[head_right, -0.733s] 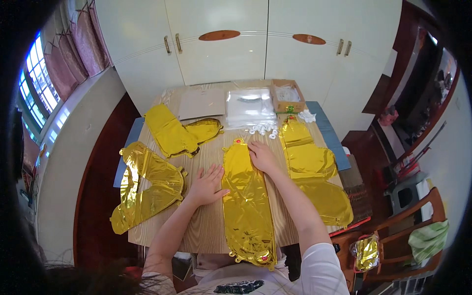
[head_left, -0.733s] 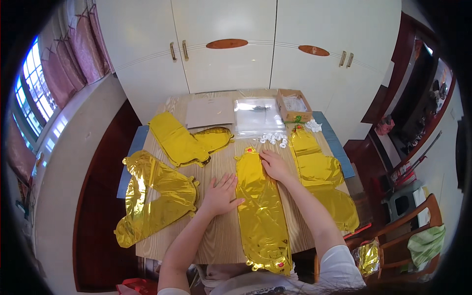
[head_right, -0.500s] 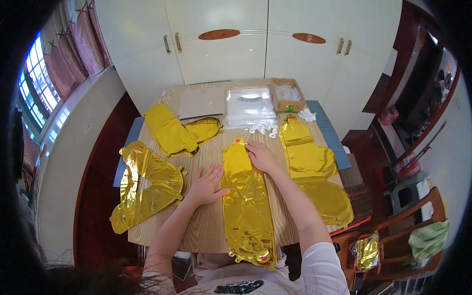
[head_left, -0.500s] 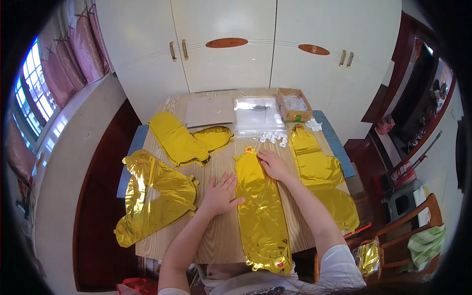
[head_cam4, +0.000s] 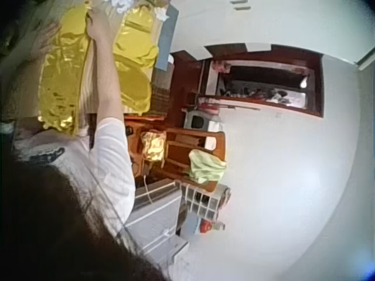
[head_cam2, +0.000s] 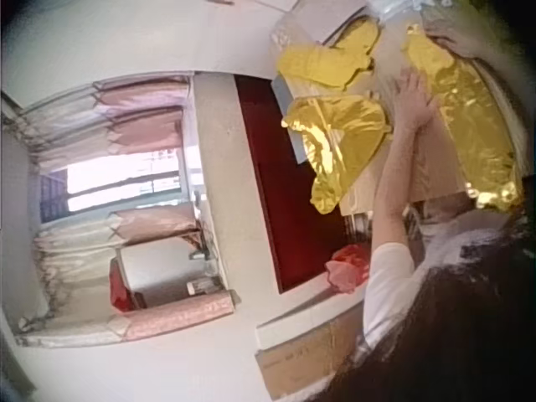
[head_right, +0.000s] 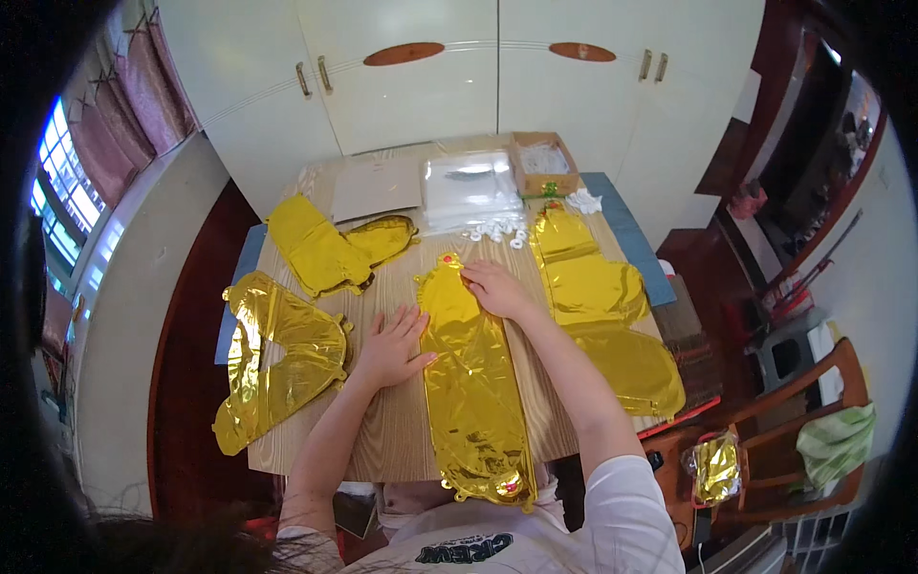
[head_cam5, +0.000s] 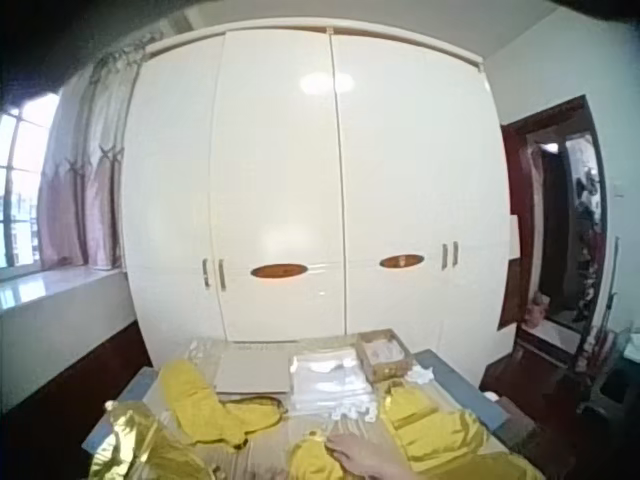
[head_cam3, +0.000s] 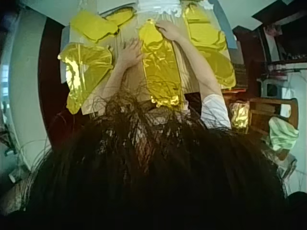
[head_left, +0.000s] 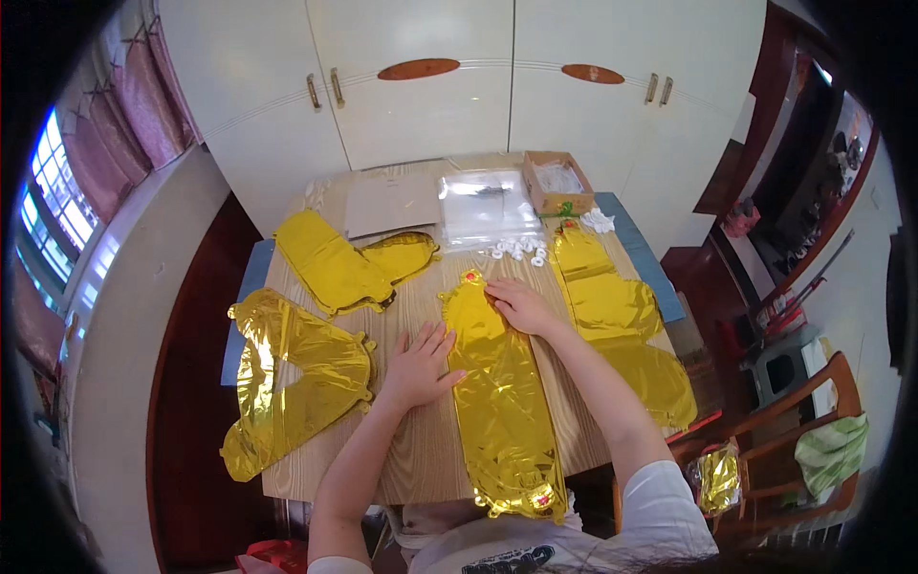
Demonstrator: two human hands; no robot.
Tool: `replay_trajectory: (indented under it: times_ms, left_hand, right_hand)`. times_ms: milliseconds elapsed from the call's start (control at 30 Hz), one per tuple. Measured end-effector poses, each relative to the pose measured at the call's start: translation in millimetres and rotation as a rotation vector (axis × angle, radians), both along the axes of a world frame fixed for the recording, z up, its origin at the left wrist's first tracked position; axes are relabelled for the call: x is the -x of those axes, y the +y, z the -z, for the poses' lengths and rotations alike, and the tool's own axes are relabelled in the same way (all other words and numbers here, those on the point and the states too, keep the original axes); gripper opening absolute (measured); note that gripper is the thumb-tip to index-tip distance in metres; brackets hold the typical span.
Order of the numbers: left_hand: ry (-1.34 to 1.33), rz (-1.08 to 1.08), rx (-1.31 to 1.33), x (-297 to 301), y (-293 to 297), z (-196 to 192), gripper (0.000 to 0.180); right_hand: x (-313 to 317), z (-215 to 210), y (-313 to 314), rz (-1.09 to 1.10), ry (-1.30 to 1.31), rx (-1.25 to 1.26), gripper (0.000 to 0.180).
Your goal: Manually folding star-shaped gold foil balloons into a flat, rectangular arrangement for packaging.
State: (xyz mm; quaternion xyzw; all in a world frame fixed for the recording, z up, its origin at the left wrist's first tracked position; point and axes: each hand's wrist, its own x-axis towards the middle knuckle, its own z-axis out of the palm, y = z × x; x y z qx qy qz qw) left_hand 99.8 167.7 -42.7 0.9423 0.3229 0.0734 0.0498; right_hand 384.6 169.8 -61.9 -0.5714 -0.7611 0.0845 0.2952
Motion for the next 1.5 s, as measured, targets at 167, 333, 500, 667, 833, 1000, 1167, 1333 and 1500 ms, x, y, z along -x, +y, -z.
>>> replay_trajectory:
  times_ms: [167,333,500,667,833,1000,1167,1333,1500]
  left_hand:
    - [0.019,0.001,0.037,-3,1,-2,0.074]
    - [0.054,0.003,0.036,-5,1,-1,0.074]
    - [0.038,-0.010,0.034,1,-1,-5,0.074]
    - [0.038,0.004,0.011,-4,1,1,0.073]
    - [0.034,-0.001,0.007,-3,1,-2,0.073]
    - [0.043,0.007,0.031,-4,1,-2,0.073]
    - [0.045,0.002,0.039,-4,0,-4,0.073]
    - [0.049,-0.002,0.037,-3,0,-1,0.073]
    - [0.052,-0.006,0.026,-3,0,-2,0.073]
  right_hand:
    - [-2,1,0,0.000,0.012,0.014,0.038]
    - [1,-3,-42,0.088,0.218,-0.116,0.045]
    - [32,-67,-197,-0.072,0.146,-0.095,0.037]
    - [43,-49,-310,-0.292,-0.052,0.017,0.044]
    - [50,-10,-328,-0.248,-0.293,-0.163,0.039]
    - [54,-4,-324,-0.219,-0.190,-0.277,0.020]
    - [50,3,-326,-0.246,-0.137,-0.264,0.015]
    - [50,0,-327,-0.255,-0.136,-0.272,0.017]
    - [49,1,-327,-0.262,-0.125,-0.285,0.017]
